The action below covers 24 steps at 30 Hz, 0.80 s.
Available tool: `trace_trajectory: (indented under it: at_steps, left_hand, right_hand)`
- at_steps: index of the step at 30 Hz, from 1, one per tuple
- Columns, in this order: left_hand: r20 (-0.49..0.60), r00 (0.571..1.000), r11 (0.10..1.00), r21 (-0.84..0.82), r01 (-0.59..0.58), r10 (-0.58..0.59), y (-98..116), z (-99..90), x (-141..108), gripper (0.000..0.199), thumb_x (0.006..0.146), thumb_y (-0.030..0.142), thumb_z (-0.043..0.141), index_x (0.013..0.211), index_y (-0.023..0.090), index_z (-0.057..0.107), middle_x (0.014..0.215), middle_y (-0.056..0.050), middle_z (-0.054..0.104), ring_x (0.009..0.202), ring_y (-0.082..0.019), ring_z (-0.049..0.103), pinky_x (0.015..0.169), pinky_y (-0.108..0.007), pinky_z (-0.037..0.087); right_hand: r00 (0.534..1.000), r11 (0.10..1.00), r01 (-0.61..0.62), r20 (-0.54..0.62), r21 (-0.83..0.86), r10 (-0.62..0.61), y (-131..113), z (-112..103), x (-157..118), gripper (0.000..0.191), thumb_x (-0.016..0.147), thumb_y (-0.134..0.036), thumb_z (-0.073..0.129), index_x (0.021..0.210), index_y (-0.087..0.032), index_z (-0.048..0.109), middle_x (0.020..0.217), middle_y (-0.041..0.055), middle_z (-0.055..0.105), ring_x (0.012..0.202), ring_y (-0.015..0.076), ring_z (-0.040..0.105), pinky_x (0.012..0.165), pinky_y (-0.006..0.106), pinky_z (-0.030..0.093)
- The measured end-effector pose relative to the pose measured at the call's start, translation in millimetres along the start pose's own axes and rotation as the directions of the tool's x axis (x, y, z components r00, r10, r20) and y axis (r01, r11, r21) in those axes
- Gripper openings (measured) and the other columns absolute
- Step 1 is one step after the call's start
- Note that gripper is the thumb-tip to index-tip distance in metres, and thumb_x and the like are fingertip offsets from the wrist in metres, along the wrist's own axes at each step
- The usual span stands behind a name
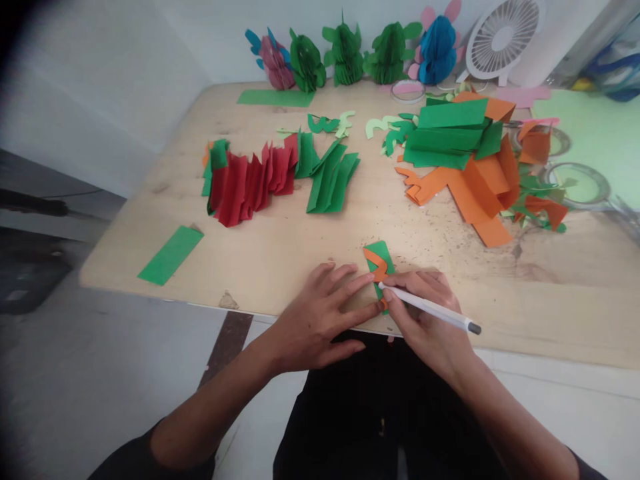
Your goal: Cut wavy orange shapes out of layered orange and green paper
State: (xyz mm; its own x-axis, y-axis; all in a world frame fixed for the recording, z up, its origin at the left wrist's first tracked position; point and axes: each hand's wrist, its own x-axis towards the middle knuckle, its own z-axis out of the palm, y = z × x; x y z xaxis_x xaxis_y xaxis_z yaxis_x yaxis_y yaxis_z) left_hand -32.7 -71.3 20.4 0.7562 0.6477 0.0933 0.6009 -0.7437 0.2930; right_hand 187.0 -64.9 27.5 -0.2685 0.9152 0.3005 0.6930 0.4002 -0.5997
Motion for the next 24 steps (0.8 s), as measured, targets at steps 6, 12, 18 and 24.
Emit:
trace_trajectory:
  at_steps: [6, 12, 18, 24]
  left_hand:
    - [-0.007, 1.0, 1.0, 0.016, -0.004, 0.004, -0.2, 0.0, 0.1, 0.053, 0.091, 0.05, 0.053, 0.14, 0.032, 0.046, 0.151, -0.009, 0.037, 0.137, -0.035, 0.031, 0.112, -0.059, 0.02]
    - [-0.005, 1.0, 1.0, 0.008, 0.0, 0.0, -0.1, 0.0, 0.0, 0.053, 0.091, 0.049, 0.053, 0.141, 0.032, 0.045, 0.151, -0.008, 0.038, 0.137, -0.035, 0.031, 0.112, -0.059, 0.021]
    - [-0.003, 1.0, 1.0, 0.011, 0.004, -0.004, 0.4, -0.2, 0.4, 0.052, 0.091, 0.049, 0.053, 0.14, 0.033, 0.046, 0.151, -0.008, 0.037, 0.137, -0.035, 0.031, 0.112, -0.059, 0.021]
    - [-0.008, 1.0, 1.0, 0.014, 0.003, -0.003, 0.6, 0.3, 0.3, 0.053, 0.091, 0.05, 0.053, 0.14, 0.033, 0.046, 0.151, -0.008, 0.038, 0.137, -0.035, 0.031, 0.111, -0.059, 0.021]
  right_hand:
    - [1.0, 1.0, 0.005, -0.012, -0.002, -0.005, 0.1, -0.8, -0.3, 0.007, 0.09, -0.03, 0.058, 0.09, -0.027, 0.064, 0.085, 0.0014, 0.073, 0.081, 0.0216, 0.066, 0.074, 0.039, 0.05]
    - [1.0, 1.0, -0.017, -0.02, -0.013, 0.017, -1.7, -2.8, -1.3, 0.008, 0.09, -0.03, 0.057, 0.089, -0.027, 0.064, 0.083, 0.0014, 0.073, 0.079, 0.021, 0.067, 0.074, 0.039, 0.05]
    - [0.999, 1.0, -0.006, -0.031, -0.021, 0.005, -2.1, -4.1, -2.0, 0.009, 0.09, -0.031, 0.056, 0.09, -0.026, 0.064, 0.083, 0.0015, 0.073, 0.078, 0.0204, 0.067, 0.073, 0.039, 0.05]
    - [0.999, 0.999, -0.037, -0.035, -0.001, 0.037, -0.6, -4.0, -5.1, 0.008, 0.09, -0.032, 0.057, 0.09, -0.027, 0.064, 0.085, 0.0021, 0.073, 0.081, 0.0212, 0.067, 0.075, 0.04, 0.05]
